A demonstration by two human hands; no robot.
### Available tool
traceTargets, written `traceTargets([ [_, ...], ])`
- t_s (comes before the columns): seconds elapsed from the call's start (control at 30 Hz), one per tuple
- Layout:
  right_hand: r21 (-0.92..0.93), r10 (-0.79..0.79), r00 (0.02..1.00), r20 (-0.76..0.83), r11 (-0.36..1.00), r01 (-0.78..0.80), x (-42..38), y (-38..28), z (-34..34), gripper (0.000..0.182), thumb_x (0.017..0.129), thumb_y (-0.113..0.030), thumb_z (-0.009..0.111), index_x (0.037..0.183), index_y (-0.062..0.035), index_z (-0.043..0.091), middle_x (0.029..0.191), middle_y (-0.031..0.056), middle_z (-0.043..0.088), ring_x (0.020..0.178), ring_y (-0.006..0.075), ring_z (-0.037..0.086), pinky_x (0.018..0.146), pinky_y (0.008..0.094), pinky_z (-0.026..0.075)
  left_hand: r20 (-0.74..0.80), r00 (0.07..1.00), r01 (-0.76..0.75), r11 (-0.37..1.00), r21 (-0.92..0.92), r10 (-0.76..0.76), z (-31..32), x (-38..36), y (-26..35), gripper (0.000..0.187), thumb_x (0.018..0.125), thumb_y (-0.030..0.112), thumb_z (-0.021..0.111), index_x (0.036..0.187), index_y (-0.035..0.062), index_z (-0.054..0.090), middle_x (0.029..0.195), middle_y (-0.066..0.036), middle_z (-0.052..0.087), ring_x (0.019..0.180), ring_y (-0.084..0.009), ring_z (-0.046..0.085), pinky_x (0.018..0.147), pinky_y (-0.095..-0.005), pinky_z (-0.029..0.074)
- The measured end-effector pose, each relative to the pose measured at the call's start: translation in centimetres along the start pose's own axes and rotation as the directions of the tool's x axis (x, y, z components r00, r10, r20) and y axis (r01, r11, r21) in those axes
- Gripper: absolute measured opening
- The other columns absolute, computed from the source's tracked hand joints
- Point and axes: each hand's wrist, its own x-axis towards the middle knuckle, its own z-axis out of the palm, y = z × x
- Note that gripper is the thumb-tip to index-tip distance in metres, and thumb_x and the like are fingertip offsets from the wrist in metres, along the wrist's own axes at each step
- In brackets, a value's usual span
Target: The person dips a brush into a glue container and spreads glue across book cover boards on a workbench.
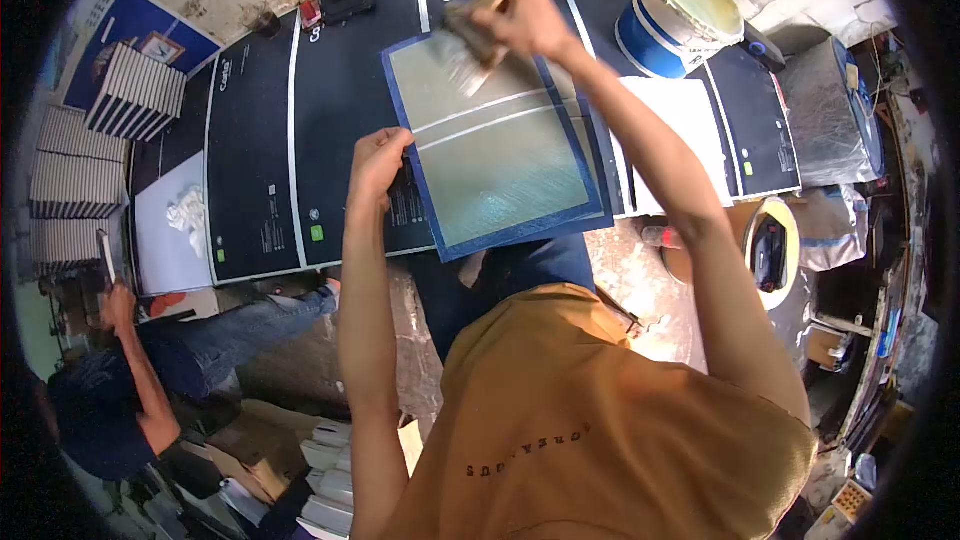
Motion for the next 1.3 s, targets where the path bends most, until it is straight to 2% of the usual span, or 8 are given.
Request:
traceTargets([
  [0.2,-0.294,0.081,0.938,-0.338,0.937,-0.187,3.5,-2.0,-8.4,0.036,0.082,-0.038,0.07,0.075,-0.0029,0.068,0.064,0.0168,0.067,0.066,0.0334,0.069,0.06,0.0441,0.053,-0.012,0.999,0.034,0.999,0.011,-0.034,0.3,-0.6,0.7,0.022,0.079,0.023,0.066,0.084,0.0023,0.07,0.071,0.005,0.055,0.063,-0.0064,0.044,0.059,-0.0242,0.033],
  [0.5,0.01,-0.264,0.925,0.273,0.962,0.271,5.3,-0.6,1.4,0.039,0.079,-0.037,0.071,0.092,0.0003,0.07,0.083,0.0161,0.07,0.077,0.0239,0.067,0.071,0.0356,0.053,-0.031,0.999,0.021,0.999,-0.033,-0.022,0.7,-0.5,0.2,0.024,0.08,0.022,0.067,0.09,0.0004,0.071,0.075,0.002,0.062,0.063,-0.0074,0.049,0.058,-0.0242,0.035],
  [0.63,-0.358,-0.265,0.951,-0.157,0.913,0.195,8.0,2.4,-2.2,0.042,0.08,-0.043,0.07,0.089,-0.0019,0.07,0.078,0.0193,0.07,0.071,0.0357,0.069,0.07,0.0418,0.055,-0.035,0.999,0.01,1.0,-0.008,-0.01,0.5,-0.5,0.3,0.025,0.079,0.021,0.067,0.091,0.0001,0.071,0.077,0.0,0.064,0.064,-0.008,0.051,0.058,-0.0241,0.036],
  [0.7,-0.208,0.015,0.991,-0.13,0.977,-0.042,4.2,-1.4,-5.9,0.032,0.082,-0.029,0.068,0.095,0.0,0.063,0.078,0.017,0.068,0.072,0.0337,0.068,0.065,0.044,0.053,-0.022,1.0,0.009,0.999,-0.044,-0.01,0.4,-0.2,0.0,0.025,0.079,0.021,0.067,0.091,-0.0001,0.071,0.077,0.001,0.063,0.065,-0.0078,0.051,0.058,-0.0241,0.036],
  [0.87,-0.246,-0.209,0.978,-0.023,0.949,0.197,-4.0,0.4,-7.4,0.034,0.085,-0.034,0.071,0.082,-0.0003,0.066,0.07,0.0171,0.066,0.069,0.037,0.067,0.065,0.0411,0.053,-0.002,1.0,-0.008,0.999,-0.047,0.008,0.3,-0.6,0.3,0.025,0.079,0.021,0.067,0.091,-0.0003,0.071,0.075,0.002,0.061,0.064,-0.0076,0.048,0.059,-0.0244,0.035],
  [0.97,-0.48,-0.001,0.989,-0.149,0.874,-0.072,-7.3,1.0,-9.6,0.03,0.085,-0.03,0.071,0.082,-0.0008,0.066,0.069,0.0161,0.066,0.066,0.0283,0.067,0.062,0.0364,0.052,-0.026,1.0,-0.015,0.999,-0.05,0.014,0.3,0.1,-0.7,0.025,0.079,0.021,0.067,0.091,0.0001,0.071,0.076,0.002,0.061,0.066,-0.007,0.048,0.059,-0.024,0.035],
  [1.1,0.111,0.125,0.99,-0.072,0.987,-0.117,-13.4,-2.4,-10.1,0.023,0.086,-0.02,0.068,0.089,0.0021,0.067,0.078,0.0091,0.068,0.074,0.0137,0.064,0.067,0.0311,0.051,-0.02,0.999,0.029,0.999,-0.026,-0.029,0.4,-0.8,0.6,0.028,0.078,0.023,0.067,0.094,0.0001,0.07,0.081,0.0,0.063,0.072,-0.0072,0.051,0.064,-0.0234,0.038],
  [1.3,-0.261,0.149,0.845,-0.514,0.911,-0.32,-23.1,2.1,-14.3,0.031,0.088,-0.021,0.07,0.106,0.003,0.067,0.091,0.0083,0.069,0.086,0.0133,0.061,0.075,0.0297,0.05,0.029,0.999,0.022,1.0,-0.013,-0.022,-0.3,-0.1,-0.2,0.038,0.079,0.024,0.067,0.105,-0.0036,0.07,0.09,-0.006,0.068,0.08,-0.0126,0.059,0.072,-0.027,0.045],
])
